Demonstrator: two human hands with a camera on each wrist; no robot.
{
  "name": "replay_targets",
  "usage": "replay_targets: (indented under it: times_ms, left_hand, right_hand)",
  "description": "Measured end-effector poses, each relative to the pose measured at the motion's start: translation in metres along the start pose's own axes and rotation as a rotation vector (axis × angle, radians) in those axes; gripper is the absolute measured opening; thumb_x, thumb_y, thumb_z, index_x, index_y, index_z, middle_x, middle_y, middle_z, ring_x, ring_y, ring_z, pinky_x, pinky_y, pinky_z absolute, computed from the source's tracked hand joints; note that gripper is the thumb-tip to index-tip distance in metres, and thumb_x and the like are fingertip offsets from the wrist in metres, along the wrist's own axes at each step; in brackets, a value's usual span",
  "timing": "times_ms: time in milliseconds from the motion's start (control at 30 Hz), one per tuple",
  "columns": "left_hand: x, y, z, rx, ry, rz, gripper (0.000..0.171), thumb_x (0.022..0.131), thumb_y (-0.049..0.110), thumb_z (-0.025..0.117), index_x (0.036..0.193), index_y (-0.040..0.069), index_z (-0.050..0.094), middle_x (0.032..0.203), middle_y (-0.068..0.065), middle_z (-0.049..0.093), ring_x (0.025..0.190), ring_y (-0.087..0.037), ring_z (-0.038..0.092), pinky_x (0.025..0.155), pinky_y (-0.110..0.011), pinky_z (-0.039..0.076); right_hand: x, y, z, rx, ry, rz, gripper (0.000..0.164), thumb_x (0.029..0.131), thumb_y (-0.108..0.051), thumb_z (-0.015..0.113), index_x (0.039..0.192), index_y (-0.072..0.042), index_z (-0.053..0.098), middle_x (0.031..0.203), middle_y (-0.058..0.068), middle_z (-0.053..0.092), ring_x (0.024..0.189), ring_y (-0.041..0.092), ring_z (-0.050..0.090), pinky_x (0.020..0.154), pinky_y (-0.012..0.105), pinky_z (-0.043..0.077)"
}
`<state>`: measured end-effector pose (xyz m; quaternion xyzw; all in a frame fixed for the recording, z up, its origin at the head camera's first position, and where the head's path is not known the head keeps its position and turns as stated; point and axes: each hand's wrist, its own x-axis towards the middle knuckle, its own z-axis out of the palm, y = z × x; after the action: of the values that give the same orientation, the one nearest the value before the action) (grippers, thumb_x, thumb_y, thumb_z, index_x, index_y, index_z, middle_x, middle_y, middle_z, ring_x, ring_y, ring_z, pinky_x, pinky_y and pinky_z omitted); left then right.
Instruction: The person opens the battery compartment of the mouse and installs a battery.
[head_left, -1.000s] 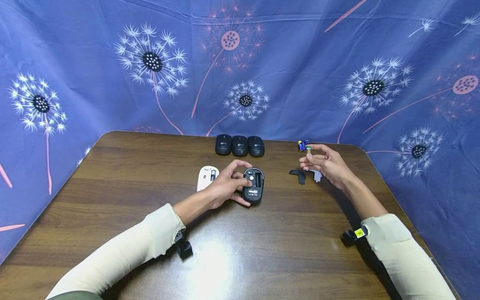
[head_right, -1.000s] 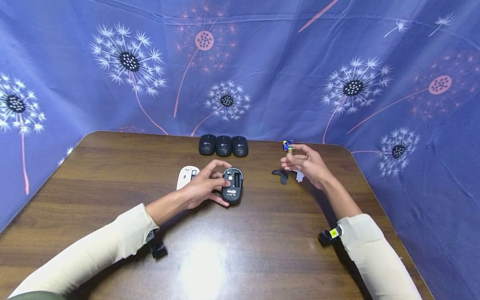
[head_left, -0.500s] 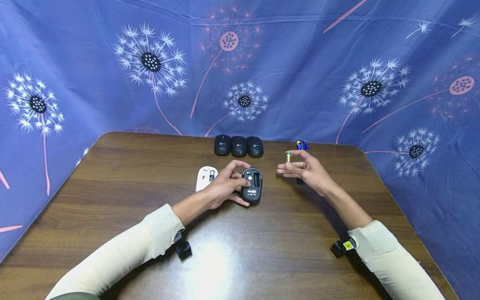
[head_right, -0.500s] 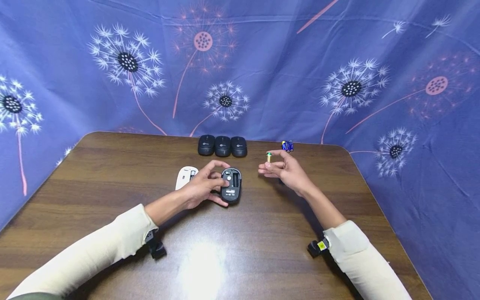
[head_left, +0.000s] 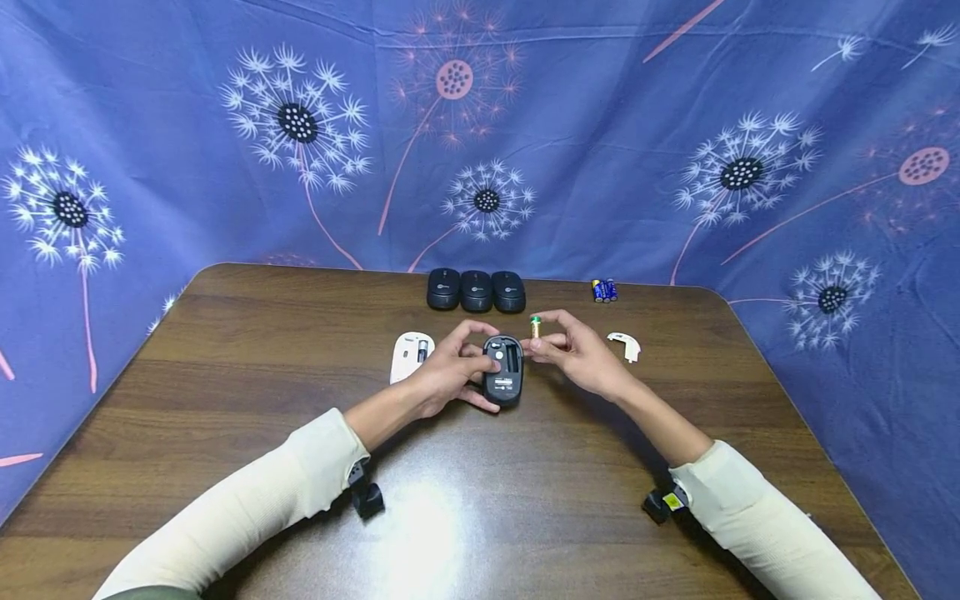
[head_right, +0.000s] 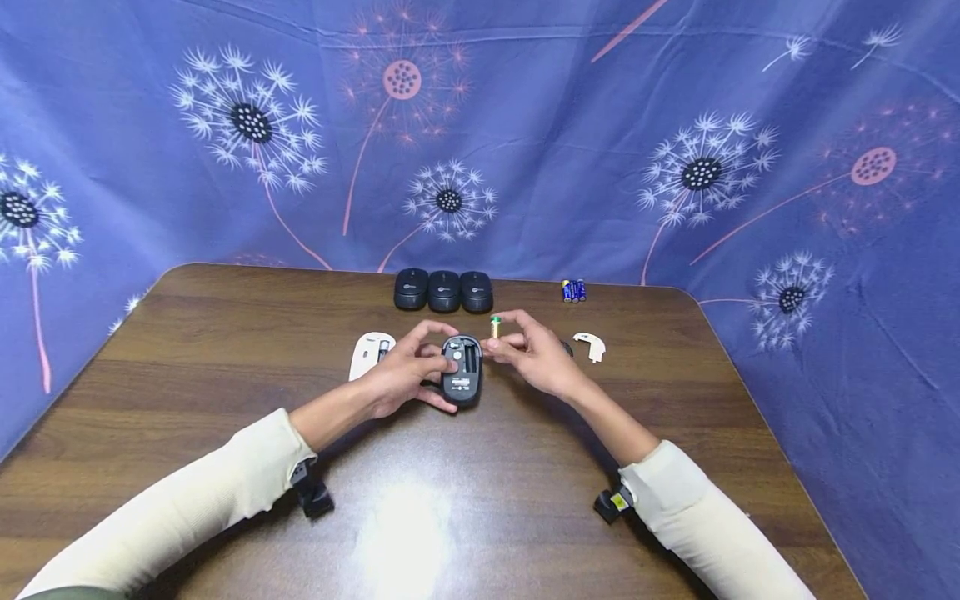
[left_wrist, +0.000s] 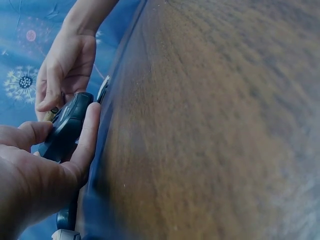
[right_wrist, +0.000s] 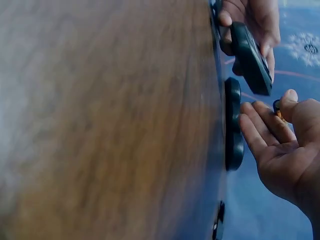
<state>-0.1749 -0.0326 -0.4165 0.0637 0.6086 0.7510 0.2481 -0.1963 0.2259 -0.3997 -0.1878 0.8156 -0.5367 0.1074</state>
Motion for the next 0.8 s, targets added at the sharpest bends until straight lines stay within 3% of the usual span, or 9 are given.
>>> replay_targets:
  times_ms: [167,300,533,667,800]
  left_hand:
    - [0.002,0.0,0.0,-0.01,0.003,-0.003,0.058,0.106,-0.007,0.059,0.158,0.016,0.045,0.122,-0.021,0.063,0.097,-0.034,0.08,0.078,-0.056,0.077]
    - [0.002,0.0,0.001,-0.018,0.011,-0.008,0.055,0.107,-0.006,0.059,0.155,0.017,0.047,0.122,-0.02,0.063,0.098,-0.034,0.079,0.08,-0.058,0.077]
    - [0.002,0.002,0.003,-0.027,0.011,-0.007,0.057,0.106,-0.007,0.06,0.156,0.017,0.045,0.124,-0.02,0.062,0.098,-0.032,0.078,0.081,-0.059,0.076]
    - [0.002,0.003,0.003,-0.028,0.01,-0.001,0.058,0.106,-0.007,0.06,0.156,0.017,0.045,0.126,-0.02,0.062,0.096,-0.032,0.078,0.081,-0.058,0.077]
    - [0.002,0.004,0.003,-0.026,0.017,0.001,0.057,0.106,-0.007,0.06,0.156,0.017,0.046,0.126,-0.02,0.062,0.096,-0.032,0.078,0.08,-0.057,0.077]
  right_hand:
    - [0.0,-0.008,0.009,-0.15,0.028,-0.026,0.052,0.112,-0.01,0.07,0.158,0.006,0.05,0.132,0.026,0.081,0.124,0.041,0.079,0.096,0.022,0.067]
    - [0.002,-0.012,0.014,-0.207,0.027,-0.052,0.052,0.112,-0.014,0.071,0.158,0.0,0.052,0.135,0.023,0.08,0.127,0.039,0.078,0.096,0.027,0.065]
    - [0.003,-0.014,0.02,-0.172,-0.042,-0.097,0.05,0.111,-0.012,0.072,0.157,-0.005,0.051,0.138,0.024,0.075,0.128,0.04,0.077,0.106,0.047,0.069]
    - [0.003,-0.014,0.021,-0.146,-0.079,-0.105,0.05,0.11,-0.011,0.074,0.154,-0.006,0.052,0.139,0.023,0.072,0.128,0.038,0.076,0.108,0.046,0.068]
    - [0.004,-0.014,0.019,-0.08,-0.104,-0.061,0.054,0.108,-0.009,0.077,0.155,-0.007,0.052,0.142,0.026,0.072,0.124,0.034,0.078,0.103,0.036,0.068]
